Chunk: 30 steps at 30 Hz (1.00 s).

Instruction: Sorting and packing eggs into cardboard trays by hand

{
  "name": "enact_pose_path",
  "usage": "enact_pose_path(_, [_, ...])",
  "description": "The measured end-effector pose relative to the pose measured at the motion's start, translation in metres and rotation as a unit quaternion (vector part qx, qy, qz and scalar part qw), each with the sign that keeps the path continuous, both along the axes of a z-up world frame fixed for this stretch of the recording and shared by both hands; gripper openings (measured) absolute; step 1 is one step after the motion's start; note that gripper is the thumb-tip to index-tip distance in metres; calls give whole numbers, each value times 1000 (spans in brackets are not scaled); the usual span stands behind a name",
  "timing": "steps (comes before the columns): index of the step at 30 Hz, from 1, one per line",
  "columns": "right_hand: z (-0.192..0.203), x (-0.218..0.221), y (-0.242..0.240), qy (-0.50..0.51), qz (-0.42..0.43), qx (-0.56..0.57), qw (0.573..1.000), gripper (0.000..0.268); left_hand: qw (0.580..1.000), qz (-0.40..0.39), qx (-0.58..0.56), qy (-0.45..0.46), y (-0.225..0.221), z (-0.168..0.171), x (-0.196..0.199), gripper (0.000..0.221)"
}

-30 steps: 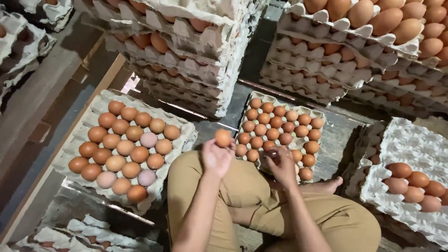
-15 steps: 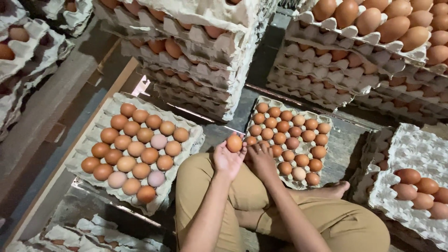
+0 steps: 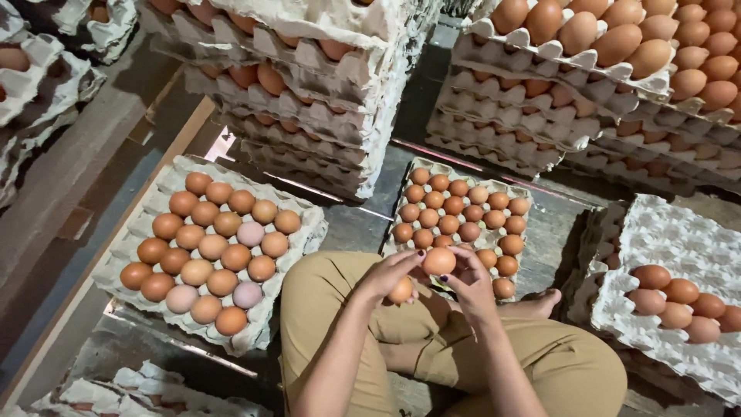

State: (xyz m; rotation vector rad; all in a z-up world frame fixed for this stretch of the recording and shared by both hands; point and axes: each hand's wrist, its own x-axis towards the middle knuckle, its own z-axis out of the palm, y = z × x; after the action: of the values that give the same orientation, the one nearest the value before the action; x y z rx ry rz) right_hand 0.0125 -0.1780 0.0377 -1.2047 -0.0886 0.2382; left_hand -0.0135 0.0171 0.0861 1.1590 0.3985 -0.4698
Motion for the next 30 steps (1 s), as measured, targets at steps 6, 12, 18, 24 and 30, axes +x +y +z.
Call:
enact_pose_path(6, [24,-7,0,-13,100,-57,993,61,987,-35,-152,-33,4,-33,-17,31])
enact_pose_path(12, [-6,24,-102,41,-248,-226,941,20,927,183,-327,30,27,-47,2,50])
enact_pose_path(18, [21,11,-161,130,-447,-109,878,12,921,214,-322,43,17,-43,7,53])
enact_pose_path(24, [3,21,-165,110,-403,-119,901,21,927,216,-306,24,13,-40,4,53])
enact_pose_path(30, [9,26,-133,112,-255,-410,868,20,927,270,-254,-57,42,-37,-16,53])
